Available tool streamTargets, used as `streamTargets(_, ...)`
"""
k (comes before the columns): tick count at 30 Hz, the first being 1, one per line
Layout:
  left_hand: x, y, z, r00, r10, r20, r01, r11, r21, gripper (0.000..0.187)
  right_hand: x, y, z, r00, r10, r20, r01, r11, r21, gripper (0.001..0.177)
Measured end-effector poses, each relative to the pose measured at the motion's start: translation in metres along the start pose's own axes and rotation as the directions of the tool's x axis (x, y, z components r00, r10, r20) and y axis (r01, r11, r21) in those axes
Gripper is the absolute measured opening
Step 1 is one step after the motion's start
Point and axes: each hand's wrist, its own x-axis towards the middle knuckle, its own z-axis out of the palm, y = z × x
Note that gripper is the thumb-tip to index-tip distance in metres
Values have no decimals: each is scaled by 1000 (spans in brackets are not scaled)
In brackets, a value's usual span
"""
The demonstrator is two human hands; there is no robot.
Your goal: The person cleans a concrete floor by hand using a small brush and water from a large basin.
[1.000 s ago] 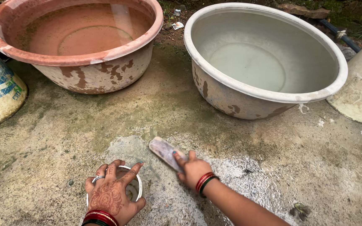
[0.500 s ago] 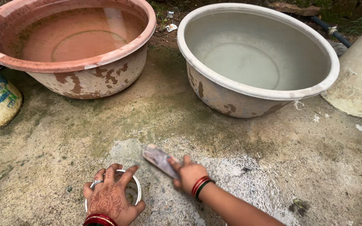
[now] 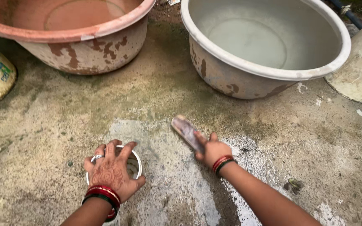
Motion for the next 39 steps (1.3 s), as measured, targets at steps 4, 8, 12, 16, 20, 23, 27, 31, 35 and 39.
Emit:
streamTargets(4, -1, 0, 2, 1000, 2, -12, -2, 1000, 14, 97, 16, 16, -9, 968, 236, -91, -213, 954, 210, 81)
streamTargets(8, -1, 1, -3, 1000, -1, 13, 0, 999, 33, 97, 5, -8, 14, 994, 89, -59, -81, 988, 129, 85)
streamTargets(12, -4, 3, -7, 1000, -11, 25, 11, 1000, 19, 96, 8, -1, 6, 999, 26, -34, -25, 1000, 14, 81)
streamTargets(16, -1, 2, -7, 998, -11, 54, 9, 999, 45, 95, 23, 18, -5, 982, 155, -107, -141, 981, 132, 84)
streamTargets(20, 0, 2, -6, 997, -10, 71, 6, 999, 52, 93, -1, -9, 5, 994, 104, 34, -107, 984, 140, 79)
streamTargets(23, 1, 2, -10, 995, -11, 96, 5, 998, 58, 92, -33, -15, 5, 998, -22, 52, 20, 999, 42, 83)
streamTargets(27, 2, 2, -8, 993, -9, 120, 2, 998, 59, 94, -40, -2, -12, 981, 43, 187, -47, 999, 17, 79)
streamTargets(31, -1, 4, -11, 992, 2, 127, -14, 996, 91, 93, -43, -3, -14, 954, 257, 154, -294, 901, 318, 82)
streamTargets(35, -9, 15, -32, 972, -40, 232, 17, 995, 103, 98, -52, -4, -9, 969, 178, 169, -234, 878, 417, 82)
streamTargets(39, -5, 48, -22, 961, 275, -1, -266, 932, 248, 95, -42, 38, 9, 936, 341, -90, -302, 908, 291, 70)
